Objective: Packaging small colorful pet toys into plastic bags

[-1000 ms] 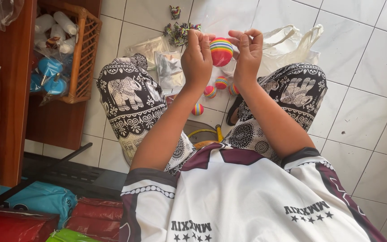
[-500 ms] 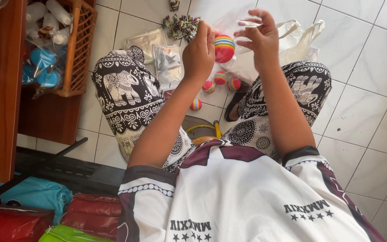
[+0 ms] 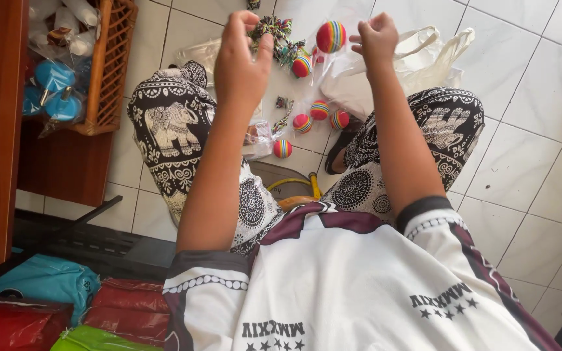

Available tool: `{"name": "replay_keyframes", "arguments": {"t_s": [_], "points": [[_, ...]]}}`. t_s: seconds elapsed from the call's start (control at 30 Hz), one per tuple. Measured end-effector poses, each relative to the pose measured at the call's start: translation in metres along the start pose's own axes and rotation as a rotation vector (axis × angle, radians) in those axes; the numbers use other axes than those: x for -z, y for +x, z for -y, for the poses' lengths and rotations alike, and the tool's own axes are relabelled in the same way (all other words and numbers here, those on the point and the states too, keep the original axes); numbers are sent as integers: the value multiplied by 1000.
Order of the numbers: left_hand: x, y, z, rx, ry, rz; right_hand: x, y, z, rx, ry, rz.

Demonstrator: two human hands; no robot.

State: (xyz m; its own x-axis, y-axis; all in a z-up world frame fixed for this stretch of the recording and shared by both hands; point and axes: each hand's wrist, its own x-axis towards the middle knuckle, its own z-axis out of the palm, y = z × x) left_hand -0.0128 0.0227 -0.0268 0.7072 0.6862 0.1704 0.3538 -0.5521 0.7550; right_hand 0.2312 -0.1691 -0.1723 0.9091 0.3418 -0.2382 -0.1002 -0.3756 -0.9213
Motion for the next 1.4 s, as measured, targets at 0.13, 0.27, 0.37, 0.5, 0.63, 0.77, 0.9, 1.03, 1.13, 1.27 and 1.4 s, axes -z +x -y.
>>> {"name": "replay_keyframes", "arguments": {"t_s": [0.13,0.27,0.37,0.5,0.63,0.77,0.9,1.03,1.13,1.27,1.4], "points": [[14,-5,-5,-7,-68,5,-29,50,-68,-165,178,-48],[18,-11,-8,6,84,134,-56,78,-139,-502,490,-180],[19,-21,-6,-8,204,263,-63,83,-219,-681,504,-184],[25,-26,-11,-43,313,403,-74,60,-217,-713,461,-281],[26,-28,-7,9,359,548,-82,57,-228,-675,459,-303],[29,-31,-8,-2,422,611,-96,49,-266,-509,169,-305],[33,-32,-14,-25,389,602,-122,15,-282,-396,-309,-273],[34,-35,-13,-8,403,616,-122,3,-255,-691,-58,-137],[34,-39,-9,-8,412,617,-110,18,-293,-787,532,-100],[34,-40,-2,3,440,634,-103,31,-287,-827,783,-183],[37,-41,3,21,460,642,-94,21,-274,-860,1132,-315]]}}
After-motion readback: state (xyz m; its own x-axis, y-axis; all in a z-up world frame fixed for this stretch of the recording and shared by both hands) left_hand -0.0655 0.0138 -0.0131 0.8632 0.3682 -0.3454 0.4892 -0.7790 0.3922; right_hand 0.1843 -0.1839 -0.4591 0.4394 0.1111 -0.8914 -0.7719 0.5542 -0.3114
